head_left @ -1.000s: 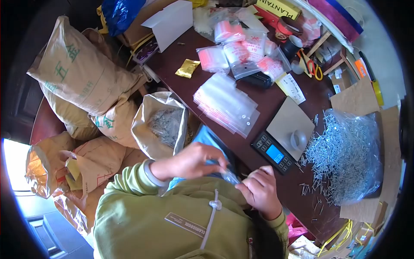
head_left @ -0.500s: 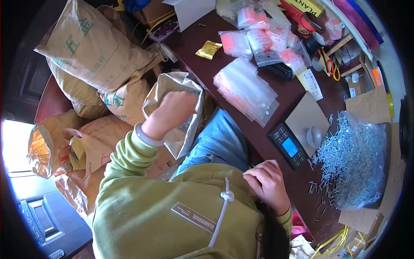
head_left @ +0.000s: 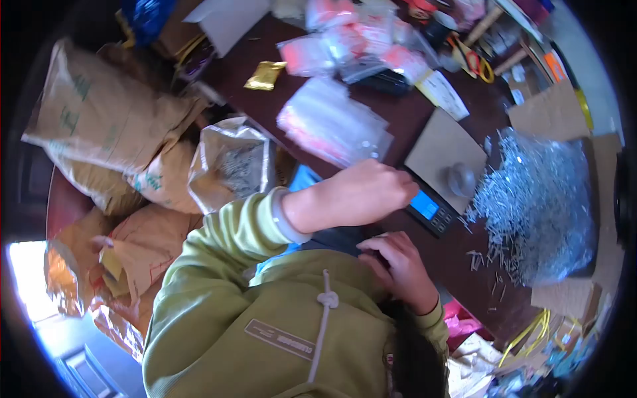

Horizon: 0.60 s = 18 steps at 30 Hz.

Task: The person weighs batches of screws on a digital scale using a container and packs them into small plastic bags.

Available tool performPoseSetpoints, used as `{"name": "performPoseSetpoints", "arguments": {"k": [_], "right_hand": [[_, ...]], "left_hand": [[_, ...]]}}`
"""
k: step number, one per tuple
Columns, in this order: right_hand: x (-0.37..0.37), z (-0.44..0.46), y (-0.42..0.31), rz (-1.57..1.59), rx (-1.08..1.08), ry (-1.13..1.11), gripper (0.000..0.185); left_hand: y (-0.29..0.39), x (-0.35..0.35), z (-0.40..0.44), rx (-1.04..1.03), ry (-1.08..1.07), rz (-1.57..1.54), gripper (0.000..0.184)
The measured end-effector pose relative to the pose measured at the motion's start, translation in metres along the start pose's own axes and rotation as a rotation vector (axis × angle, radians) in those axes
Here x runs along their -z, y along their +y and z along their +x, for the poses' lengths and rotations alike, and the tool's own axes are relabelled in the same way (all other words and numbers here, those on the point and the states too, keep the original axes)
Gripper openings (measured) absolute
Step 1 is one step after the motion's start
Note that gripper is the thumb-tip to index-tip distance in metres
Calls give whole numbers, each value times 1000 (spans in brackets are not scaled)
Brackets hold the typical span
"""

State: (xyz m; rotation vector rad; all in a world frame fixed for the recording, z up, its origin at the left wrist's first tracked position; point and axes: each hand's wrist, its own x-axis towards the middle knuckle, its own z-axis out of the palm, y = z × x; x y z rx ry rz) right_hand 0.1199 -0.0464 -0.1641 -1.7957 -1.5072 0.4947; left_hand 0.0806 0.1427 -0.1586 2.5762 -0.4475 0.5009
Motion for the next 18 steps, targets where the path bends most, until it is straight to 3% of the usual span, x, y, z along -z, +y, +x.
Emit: {"name": "performPoseSetpoints", "arguments": {"k": [5,9,11,14,15,18], "right_hand": [[50,-27,29,14,-202,429,11],[70,-44,55,-21,-258,578,10],[74,-51,69,-29,-283,706,11],[68,-50,67,241,-285,859,14],[65,-46,65,210,-266,810,15],[62,-35,52,59,-201,655,17]], "left_hand": [[-6,-9,10,-36,-121,49,20],[6,-15,32,-115,-69,-165,23],[11,-20,47,-79,56,-507,12],[24,-7,76,169,101,-1151,11],[26,1,85,295,57,-1356,13],[17,4,106,277,178,-1660,22]]}}
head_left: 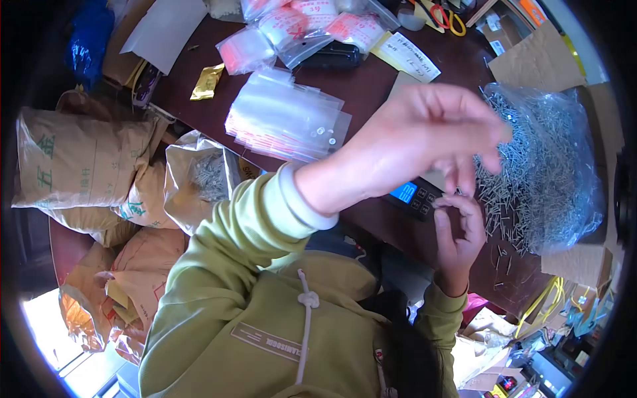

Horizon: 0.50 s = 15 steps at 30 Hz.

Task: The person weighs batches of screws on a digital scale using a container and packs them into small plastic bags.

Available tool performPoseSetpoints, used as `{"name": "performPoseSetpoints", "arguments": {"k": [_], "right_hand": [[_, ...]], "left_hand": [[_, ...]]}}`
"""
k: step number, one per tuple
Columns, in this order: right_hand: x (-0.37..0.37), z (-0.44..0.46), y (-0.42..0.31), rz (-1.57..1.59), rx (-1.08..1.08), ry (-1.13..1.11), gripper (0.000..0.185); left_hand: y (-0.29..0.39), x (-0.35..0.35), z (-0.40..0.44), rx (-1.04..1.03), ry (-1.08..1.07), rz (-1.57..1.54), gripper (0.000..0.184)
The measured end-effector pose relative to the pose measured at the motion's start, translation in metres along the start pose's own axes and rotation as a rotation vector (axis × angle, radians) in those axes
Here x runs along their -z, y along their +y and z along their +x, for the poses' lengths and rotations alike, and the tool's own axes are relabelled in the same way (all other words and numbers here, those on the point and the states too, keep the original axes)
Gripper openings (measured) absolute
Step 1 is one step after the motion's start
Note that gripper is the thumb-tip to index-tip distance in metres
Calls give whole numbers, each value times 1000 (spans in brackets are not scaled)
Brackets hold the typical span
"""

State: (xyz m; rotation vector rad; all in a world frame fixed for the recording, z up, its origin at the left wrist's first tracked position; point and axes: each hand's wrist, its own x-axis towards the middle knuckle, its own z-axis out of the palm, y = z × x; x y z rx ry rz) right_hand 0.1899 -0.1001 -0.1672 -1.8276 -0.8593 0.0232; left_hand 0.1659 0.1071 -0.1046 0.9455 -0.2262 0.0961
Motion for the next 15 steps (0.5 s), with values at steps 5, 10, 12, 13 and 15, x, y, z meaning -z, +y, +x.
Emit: {"name": "performPoseSetpoints", "arguments": {"k": [5,10,12,13,15], "right_hand": [[22,7,18,-88,-78,104,30],[78,29,84,-708,26,68,56],[97,26,123,-783,-85,83,63],[105,24,143,-819,-143,91,66],[104,21,169,-880,-145,88,71]], "left_hand": [[9,9,21,19,-26,-581,17],[22,28,37,-84,-155,-777,14],[30,30,37,-115,-207,-879,17],[36,32,34,-102,-269,-954,21],[39,42,40,-140,-339,-978,23]]}}
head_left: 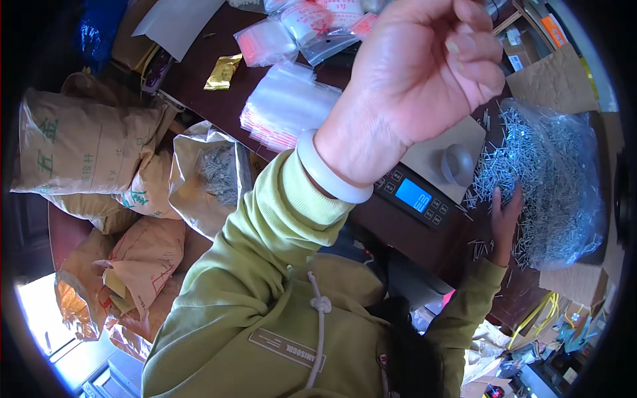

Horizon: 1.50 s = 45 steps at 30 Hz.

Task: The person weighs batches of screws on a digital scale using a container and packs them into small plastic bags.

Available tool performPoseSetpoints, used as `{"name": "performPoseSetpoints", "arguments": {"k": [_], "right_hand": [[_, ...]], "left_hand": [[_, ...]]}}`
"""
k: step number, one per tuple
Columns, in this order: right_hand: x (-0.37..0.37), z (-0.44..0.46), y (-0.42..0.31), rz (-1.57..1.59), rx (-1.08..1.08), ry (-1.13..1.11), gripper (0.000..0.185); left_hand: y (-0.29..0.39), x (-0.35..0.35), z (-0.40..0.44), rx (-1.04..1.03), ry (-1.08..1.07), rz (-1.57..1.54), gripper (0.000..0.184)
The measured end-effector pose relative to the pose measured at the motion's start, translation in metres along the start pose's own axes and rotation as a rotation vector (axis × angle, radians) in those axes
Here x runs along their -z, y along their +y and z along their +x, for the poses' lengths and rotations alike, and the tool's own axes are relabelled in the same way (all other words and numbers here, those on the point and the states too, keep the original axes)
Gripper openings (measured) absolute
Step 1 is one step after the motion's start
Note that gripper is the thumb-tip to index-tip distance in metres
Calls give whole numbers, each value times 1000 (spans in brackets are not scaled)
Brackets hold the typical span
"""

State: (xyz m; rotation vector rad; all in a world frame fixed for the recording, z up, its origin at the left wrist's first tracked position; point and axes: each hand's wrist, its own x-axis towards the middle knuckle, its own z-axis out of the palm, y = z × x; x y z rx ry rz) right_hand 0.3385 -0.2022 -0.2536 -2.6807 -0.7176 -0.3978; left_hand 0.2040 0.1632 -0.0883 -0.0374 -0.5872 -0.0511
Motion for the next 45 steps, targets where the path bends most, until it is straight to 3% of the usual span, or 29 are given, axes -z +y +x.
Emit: {"name": "performPoseSetpoints", "arguments": {"k": [9,18,21,24,27,30,32,34,40,41,45], "right_hand": [[-7,-1,-40,-123,-65,58,66],[-3,6,-25,-110,161,8,65],[1,5,-30,-4,157,-8,65],[4,4,-27,132,97,-15,59],[19,5,-34,146,131,-32,54],[27,10,-31,183,119,-92,52],[28,12,-25,175,120,-137,53],[32,16,-20,145,129,-194,56],[34,16,-30,146,134,-189,54],[32,15,-26,146,146,-187,54],[34,13,-31,116,61,-193,55]], "left_hand": [[32,17,3,-83,-258,-89,33],[33,10,-7,-233,-214,-307,30],[31,12,-9,-293,-176,-335,30],[26,17,-11,-213,-142,-211,24],[5,25,-32,-30,159,302,13],[-2,25,-66,308,513,1122,8],[5,20,-87,501,609,1338,8],[10,25,-115,484,694,1530,15],[13,34,-171,165,285,2888,30],[12,36,-179,442,415,2871,43],[2,66,-196,697,506,3051,59]]}}
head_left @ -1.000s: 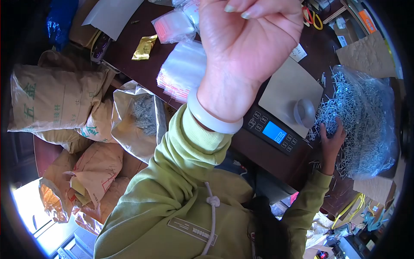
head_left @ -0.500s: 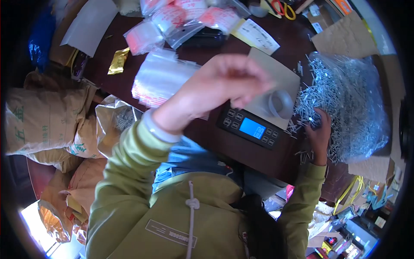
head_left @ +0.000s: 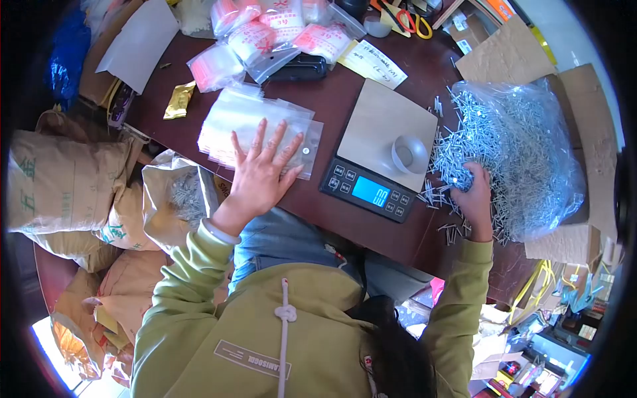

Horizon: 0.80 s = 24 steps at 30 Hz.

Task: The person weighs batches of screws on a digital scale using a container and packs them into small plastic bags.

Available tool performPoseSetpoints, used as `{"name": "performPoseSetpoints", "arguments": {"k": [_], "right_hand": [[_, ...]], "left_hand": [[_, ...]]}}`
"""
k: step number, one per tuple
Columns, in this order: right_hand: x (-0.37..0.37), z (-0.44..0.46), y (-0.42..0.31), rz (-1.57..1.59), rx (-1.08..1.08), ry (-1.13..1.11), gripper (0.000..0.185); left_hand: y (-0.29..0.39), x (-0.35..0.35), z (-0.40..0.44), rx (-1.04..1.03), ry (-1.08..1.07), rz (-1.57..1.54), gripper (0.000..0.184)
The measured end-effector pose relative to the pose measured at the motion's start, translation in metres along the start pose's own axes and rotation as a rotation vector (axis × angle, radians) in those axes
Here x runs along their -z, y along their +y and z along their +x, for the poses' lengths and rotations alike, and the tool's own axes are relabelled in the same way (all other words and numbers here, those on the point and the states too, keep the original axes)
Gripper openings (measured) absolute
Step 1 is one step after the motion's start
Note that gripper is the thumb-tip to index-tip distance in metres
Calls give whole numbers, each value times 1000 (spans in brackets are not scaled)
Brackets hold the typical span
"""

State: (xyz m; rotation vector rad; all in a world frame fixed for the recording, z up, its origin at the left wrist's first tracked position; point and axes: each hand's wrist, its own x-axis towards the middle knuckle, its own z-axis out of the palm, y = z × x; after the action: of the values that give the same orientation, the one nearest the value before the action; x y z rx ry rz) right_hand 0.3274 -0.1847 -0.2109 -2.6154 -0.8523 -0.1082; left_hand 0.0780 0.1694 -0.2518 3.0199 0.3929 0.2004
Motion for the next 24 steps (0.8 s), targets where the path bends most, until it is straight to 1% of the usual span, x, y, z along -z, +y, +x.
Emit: {"name": "performPoseSetpoints", "arguments": {"k": [2,5,8,11,14,17,19,20,23,24], "right_hand": [[-1,1,3,-28,-41,13,57],[-6,2,7,-81,3,33,53],[-12,-5,8,-29,46,136,44],[-7,-10,13,69,50,158,38],[0,-8,36,152,-126,61,32],[23,-2,50,520,-320,-88,27],[41,5,59,801,-432,-79,33],[47,6,60,940,-491,-74,36],[57,7,46,1444,-518,117,48],[57,7,37,1662,-494,109,54]], "left_hand": [[0,-2,4,-4,19,-11,58],[4,-3,11,7,19,-14,57],[5,-5,16,26,26,-19,56],[8,-8,20,32,51,-30,56],[7,-7,19,22,75,-39,55],[7,-6,19,21,72,-44,55],[7,-5,19,28,50,-49,56],[7,-4,19,29,48,-52,56],[7,-3,17,34,46,-62,55],[6,-3,17,34,48,-65,55]]}}
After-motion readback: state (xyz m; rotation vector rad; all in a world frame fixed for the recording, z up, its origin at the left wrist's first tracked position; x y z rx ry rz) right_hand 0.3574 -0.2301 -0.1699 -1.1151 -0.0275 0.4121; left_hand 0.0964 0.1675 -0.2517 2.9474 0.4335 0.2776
